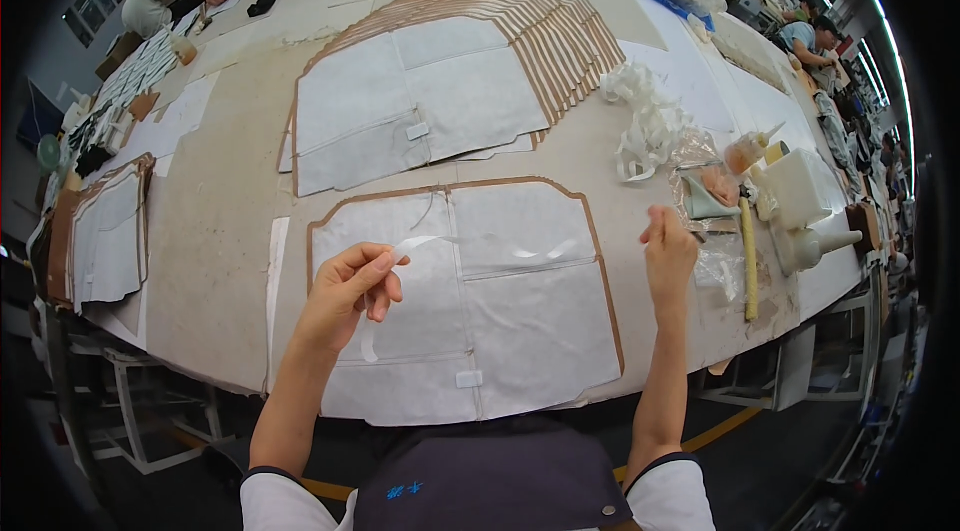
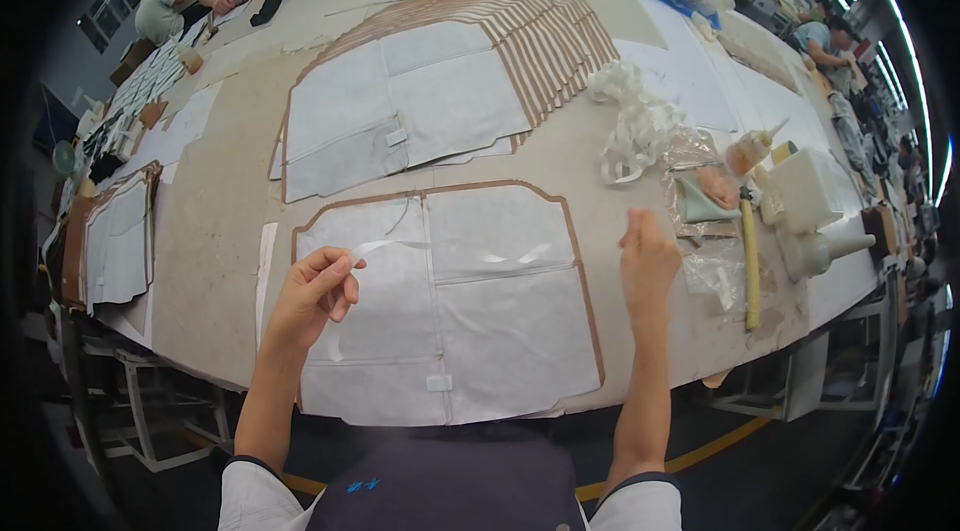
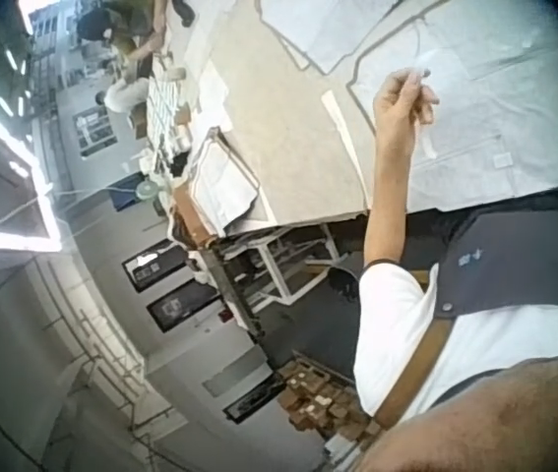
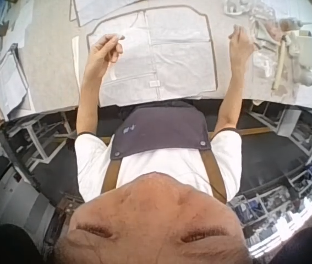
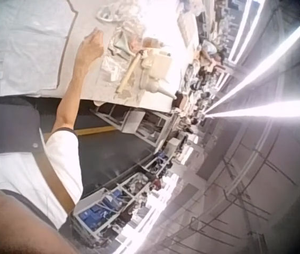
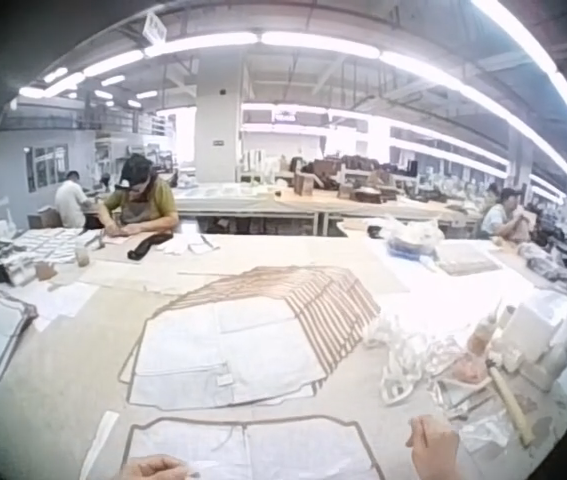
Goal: Applying adhesive strips to leather panels and stacking them as part of a manufacturing process.
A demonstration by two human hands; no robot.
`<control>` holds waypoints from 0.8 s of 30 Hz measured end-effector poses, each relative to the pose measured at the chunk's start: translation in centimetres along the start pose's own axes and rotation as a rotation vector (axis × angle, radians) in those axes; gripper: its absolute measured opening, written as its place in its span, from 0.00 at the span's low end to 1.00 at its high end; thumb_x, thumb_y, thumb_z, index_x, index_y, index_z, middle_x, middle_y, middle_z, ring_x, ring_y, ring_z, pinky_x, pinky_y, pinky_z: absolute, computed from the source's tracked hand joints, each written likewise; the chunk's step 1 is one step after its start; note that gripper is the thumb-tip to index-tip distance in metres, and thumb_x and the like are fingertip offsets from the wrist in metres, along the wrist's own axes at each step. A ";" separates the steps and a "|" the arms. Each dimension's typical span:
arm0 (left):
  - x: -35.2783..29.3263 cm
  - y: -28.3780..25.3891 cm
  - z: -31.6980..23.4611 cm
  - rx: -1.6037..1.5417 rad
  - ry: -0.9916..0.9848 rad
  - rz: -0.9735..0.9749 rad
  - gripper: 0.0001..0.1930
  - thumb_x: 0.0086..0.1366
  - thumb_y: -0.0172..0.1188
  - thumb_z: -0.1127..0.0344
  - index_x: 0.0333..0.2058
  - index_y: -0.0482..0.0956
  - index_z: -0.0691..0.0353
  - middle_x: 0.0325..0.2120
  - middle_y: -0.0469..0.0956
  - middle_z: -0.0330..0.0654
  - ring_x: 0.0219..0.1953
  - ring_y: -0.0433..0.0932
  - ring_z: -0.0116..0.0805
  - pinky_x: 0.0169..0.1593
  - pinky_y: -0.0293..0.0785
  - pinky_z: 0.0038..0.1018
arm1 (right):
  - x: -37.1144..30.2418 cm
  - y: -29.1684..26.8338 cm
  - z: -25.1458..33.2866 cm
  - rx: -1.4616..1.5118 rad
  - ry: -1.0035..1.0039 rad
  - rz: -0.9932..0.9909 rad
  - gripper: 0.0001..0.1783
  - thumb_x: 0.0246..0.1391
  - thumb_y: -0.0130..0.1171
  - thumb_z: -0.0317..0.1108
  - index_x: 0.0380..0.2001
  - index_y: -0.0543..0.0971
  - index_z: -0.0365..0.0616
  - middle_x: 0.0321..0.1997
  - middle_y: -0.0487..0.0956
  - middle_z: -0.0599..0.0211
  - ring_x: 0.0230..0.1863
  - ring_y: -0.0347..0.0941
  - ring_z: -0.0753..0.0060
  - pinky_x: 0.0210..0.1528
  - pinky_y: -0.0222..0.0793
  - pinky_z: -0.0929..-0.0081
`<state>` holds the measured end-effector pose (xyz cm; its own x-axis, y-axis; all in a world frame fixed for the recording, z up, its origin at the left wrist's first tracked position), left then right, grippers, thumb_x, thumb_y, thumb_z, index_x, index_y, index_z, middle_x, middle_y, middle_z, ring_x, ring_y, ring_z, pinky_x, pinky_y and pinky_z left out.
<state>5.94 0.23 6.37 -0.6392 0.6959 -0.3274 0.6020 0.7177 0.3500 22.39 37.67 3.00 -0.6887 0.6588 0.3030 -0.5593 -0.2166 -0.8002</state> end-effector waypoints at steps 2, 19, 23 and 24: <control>-1.0 1.1 -0.2 0.035 0.213 -0.233 0.11 0.72 0.57 0.63 0.42 0.81 0.66 0.22 0.81 0.41 0.15 0.72 0.20 0.20 0.65 0.15 | -3.3 0.7 5.6 0.384 -0.026 0.298 0.12 0.67 0.53 0.32 0.39 0.81 0.35 0.21 0.79 0.66 0.22 0.74 0.78 0.26 0.70 0.77; -4.6 6.0 -1.7 1.154 1.184 -0.555 0.20 0.55 0.70 0.73 0.47 0.78 0.66 0.36 0.83 0.43 0.41 0.82 0.38 0.44 0.78 0.31 | -5.8 0.3 19.4 1.121 0.057 1.097 0.14 0.65 0.59 0.38 0.45 0.80 0.38 0.27 0.78 0.72 0.30 0.72 0.86 0.31 0.67 0.84; -3.7 4.6 -0.2 0.708 0.582 -0.136 0.10 0.66 0.59 0.77 0.46 0.79 0.66 0.35 0.82 0.45 0.35 0.82 0.33 0.40 0.77 0.27 | -5.3 1.1 18.1 0.982 -0.037 1.035 0.15 0.61 0.62 0.36 0.47 0.78 0.40 0.27 0.76 0.72 0.28 0.69 0.84 0.30 0.67 0.80; -3.4 4.1 -0.4 0.707 0.577 -0.138 0.10 0.66 0.59 0.77 0.46 0.79 0.66 0.35 0.82 0.45 0.35 0.82 0.33 0.40 0.77 0.27 | -5.1 1.4 17.6 0.907 -0.146 0.882 0.15 0.60 0.63 0.34 0.48 0.78 0.40 0.27 0.76 0.71 0.28 0.70 0.83 0.31 0.67 0.78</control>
<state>10.37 0.76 9.30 -0.7520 0.6183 0.2285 0.5339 0.7746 -0.3390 16.99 21.29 9.41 -0.9983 -0.0318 -0.0489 0.0382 -0.9899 -0.1369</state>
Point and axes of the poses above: each hand's wrist, its own x-axis towards the middle knuckle, its own y-axis out of the palm, z = x × y, the point moved 1 cm from there along x, towards the middle knuckle
